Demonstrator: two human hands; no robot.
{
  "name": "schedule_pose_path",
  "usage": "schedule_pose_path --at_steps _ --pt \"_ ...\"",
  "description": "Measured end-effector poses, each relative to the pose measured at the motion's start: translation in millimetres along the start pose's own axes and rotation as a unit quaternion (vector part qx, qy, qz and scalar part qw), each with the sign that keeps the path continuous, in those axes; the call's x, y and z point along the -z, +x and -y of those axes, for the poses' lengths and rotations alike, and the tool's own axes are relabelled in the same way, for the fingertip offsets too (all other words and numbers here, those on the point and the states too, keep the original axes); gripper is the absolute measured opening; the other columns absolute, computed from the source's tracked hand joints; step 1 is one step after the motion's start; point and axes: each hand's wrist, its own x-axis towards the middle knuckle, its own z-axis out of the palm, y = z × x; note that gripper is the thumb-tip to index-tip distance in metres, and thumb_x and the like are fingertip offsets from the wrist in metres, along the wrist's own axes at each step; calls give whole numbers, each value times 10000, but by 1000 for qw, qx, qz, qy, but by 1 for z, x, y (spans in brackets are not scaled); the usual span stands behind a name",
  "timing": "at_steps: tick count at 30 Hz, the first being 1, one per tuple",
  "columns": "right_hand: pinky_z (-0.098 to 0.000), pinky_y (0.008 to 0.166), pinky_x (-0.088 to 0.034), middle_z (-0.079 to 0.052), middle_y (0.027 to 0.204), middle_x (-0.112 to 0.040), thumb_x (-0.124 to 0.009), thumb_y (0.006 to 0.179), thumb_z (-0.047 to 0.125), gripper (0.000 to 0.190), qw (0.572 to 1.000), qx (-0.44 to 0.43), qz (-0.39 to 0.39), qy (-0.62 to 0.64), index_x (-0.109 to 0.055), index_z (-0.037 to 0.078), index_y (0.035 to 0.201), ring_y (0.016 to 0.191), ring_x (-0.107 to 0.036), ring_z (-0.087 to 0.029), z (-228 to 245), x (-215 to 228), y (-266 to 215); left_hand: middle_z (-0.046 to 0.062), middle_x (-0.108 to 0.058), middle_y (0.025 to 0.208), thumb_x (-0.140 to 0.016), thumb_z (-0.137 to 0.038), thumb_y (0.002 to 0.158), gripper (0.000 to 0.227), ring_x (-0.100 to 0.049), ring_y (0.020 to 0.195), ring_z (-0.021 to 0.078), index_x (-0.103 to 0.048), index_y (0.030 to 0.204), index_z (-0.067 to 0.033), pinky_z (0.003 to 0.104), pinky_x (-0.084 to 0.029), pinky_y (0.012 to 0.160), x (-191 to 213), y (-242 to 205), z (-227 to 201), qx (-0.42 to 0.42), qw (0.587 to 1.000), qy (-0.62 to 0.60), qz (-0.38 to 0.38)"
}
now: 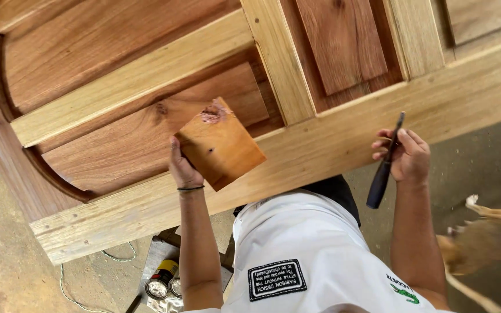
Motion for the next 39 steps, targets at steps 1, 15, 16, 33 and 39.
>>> schedule_pose_path --at_steps 1,15,16,33,39 --pt "-386 485 -543 -173 907 -605 -388 922 155 197 1000 -2 8 -1 -531 54 831 696 -635 -283 10 -6 2 138 -623 881 -571 -329 772 333 -620 757 264 -584 947 -46 369 -514 671 -10 -3 5 -7 1000 -4 -4" --pt "-278 403 -472 -182 854 -571 -466 873 184 198 992 -12 69 -100 -542 15 803 537 -552 -232 141 24 152 115 -338 1311 -414 -424 768 613 -348 1191 181 -361 1224 -18 278 -291 977 -91 -38 117 -97 950 106 -276" --pt "-278 403 -472 -182 854 -571 -466 873 184 198 992 -14 73 -102 -542 15 803 537 -552 -232 148 28 160 115 -338 1311 -414 -424 768 613 -348 1191 181 -361 1224 -18 278 -291 977 -94 -40 121 -99 949 103 -281" --pt "-349 365 -523 -244 805 -557 -390 899 100 191 965 -75 238 -75 -486 -29 796 486 -582 -281 156 -62 256 217 -282 1288 -399 -353 911 486 -211 1220 293 -363 1228 14 390 -150 1036 -129 -41 127 -202 897 176 -352" --pt "-388 361 -526 -257 805 -564 -397 884 100 192 955 -119 263 -60 -488 -39 788 479 -588 -321 133 -99 266 199 -378 1234 -431 -327 920 419 -307 1177 231 -431 1184 0 349 -218 1004 -61 -21 159 -219 885 166 -375"
